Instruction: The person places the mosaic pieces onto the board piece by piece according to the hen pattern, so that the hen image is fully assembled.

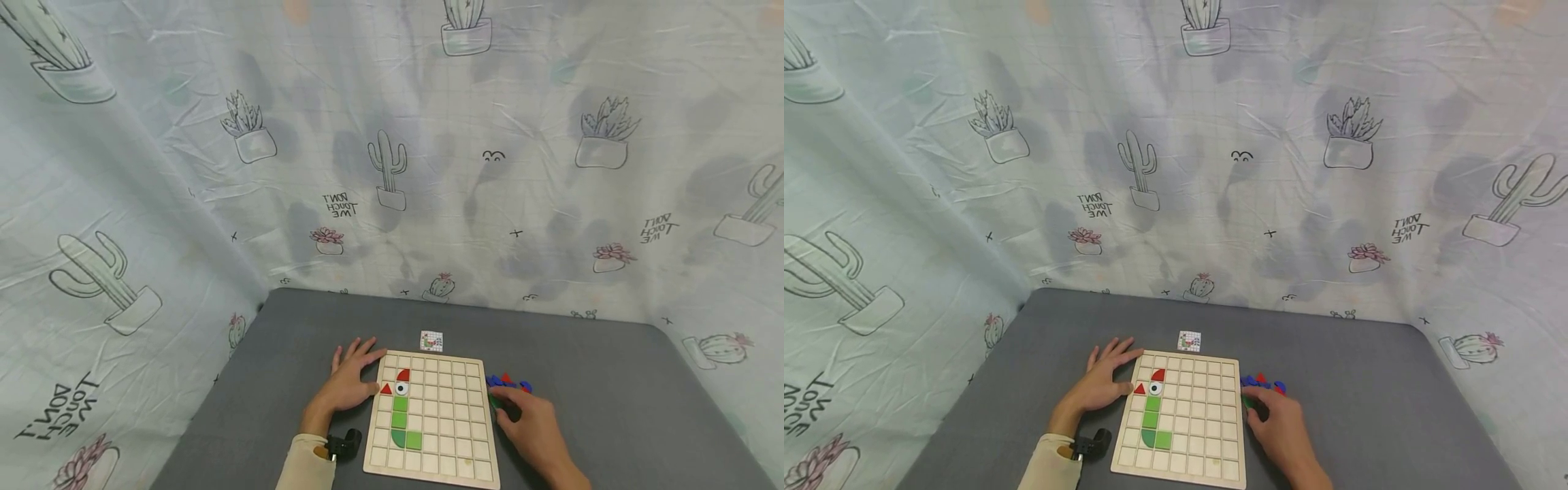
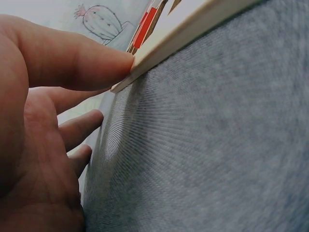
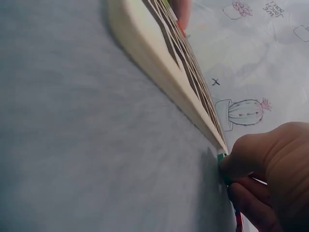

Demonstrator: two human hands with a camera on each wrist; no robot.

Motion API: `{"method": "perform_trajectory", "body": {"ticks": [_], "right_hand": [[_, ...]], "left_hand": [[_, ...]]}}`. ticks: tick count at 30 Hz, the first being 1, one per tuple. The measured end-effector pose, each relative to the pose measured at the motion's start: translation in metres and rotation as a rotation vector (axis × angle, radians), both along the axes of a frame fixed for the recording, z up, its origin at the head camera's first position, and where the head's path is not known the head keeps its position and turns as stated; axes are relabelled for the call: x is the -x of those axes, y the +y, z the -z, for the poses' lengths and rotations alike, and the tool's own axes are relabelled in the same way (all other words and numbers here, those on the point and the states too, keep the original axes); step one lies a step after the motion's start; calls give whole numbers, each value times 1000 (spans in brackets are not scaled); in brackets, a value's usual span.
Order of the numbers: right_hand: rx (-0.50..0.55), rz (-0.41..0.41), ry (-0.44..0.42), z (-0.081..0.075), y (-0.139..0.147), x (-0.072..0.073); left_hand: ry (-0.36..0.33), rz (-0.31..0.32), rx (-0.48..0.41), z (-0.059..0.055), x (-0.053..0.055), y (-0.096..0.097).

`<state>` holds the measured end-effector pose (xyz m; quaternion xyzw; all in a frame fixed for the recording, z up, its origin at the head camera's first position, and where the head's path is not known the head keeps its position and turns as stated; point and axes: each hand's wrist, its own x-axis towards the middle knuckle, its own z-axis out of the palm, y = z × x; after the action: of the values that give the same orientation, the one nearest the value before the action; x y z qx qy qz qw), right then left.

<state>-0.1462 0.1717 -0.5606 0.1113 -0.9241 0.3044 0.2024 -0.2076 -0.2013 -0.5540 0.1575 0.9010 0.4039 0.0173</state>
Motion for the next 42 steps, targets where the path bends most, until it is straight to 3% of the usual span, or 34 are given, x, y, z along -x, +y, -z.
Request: {"method": "perform_trajectory", "body": {"ticks": [5,12,18,23,30,39,42], "right_hand": [[-40,-7,4,2,7,-20],[-54,-104,32,8,23,-45],[-92,66,-45,5,27,-59],[-72,71,-70,3,21,-60],[-29,-41,33,8,10,-53],[-55,-62,110,2,15,-45],[-46,-112,157,0,14,-43]], "left_hand": [[2,-7,-1,1,0,0],[-1,-11,-2,2,-1,-1],[-7,-7,-5,2,-1,-2],[-5,-10,-7,2,-1,-2],[-2,-11,-4,2,0,-1],[4,-10,5,2,2,1],[5,-9,3,2,2,1]]}}
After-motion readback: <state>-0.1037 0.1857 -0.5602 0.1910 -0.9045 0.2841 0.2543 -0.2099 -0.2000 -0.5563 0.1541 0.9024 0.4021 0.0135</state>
